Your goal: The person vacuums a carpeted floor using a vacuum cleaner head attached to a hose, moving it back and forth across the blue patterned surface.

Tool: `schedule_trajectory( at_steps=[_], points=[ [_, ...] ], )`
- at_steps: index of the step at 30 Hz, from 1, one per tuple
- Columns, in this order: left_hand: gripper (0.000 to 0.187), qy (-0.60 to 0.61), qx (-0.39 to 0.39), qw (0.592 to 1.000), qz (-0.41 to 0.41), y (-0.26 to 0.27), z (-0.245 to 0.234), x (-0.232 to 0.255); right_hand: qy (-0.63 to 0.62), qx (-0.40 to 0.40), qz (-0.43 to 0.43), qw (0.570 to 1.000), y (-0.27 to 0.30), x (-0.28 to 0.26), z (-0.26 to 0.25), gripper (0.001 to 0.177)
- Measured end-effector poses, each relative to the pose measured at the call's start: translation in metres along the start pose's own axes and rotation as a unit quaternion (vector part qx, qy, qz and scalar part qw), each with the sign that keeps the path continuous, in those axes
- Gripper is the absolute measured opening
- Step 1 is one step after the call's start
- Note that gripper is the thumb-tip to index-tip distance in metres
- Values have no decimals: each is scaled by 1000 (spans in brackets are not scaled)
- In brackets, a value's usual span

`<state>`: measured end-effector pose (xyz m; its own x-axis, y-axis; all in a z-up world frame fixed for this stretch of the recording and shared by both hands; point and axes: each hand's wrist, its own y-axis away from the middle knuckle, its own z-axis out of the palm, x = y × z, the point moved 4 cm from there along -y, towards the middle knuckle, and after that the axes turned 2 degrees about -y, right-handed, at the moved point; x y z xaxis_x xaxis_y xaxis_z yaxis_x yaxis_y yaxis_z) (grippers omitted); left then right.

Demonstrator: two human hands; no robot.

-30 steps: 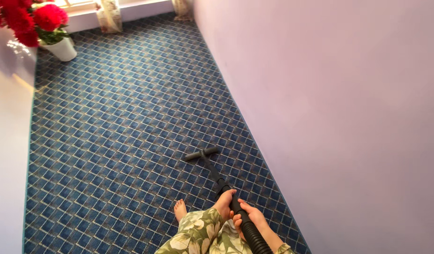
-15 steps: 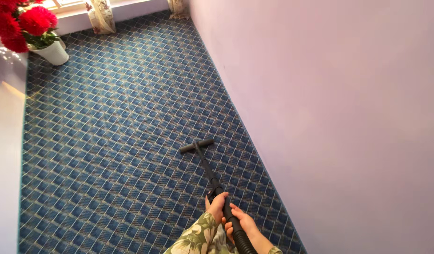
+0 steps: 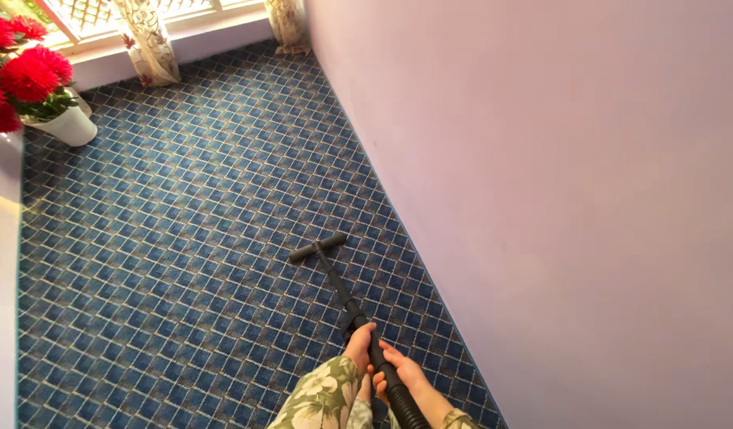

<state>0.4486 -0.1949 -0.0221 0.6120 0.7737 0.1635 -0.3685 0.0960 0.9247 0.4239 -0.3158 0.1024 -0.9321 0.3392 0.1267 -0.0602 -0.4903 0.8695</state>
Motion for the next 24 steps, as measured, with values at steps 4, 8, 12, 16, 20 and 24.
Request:
schedule_trajectory(
  at_steps=[4,8,12,16,20,24],
  points=[
    [34,35,-2,999,22,2,9,0,10,-7,7,1000,6,-8,2,36],
    [33,87,-19,996,-1,4,30,-21,6,-1,27,1000,27,-20,-13,35],
    [22,139,-21,988,-62,6,54,-47,13,-46,46,998,49,-44,-51,29],
    [21,168,-41,984,-48,11,87,-85,55,-107,73,990,66,-60,-94,20],
    [21,192,-61,979,-15,14,119,-124,95,-30,6,995,88,-88,-138,26],
    [21,133,-44,990,-35,19,133,-147,23,-70,-1,997,76,-95,-168,32]
  ],
)
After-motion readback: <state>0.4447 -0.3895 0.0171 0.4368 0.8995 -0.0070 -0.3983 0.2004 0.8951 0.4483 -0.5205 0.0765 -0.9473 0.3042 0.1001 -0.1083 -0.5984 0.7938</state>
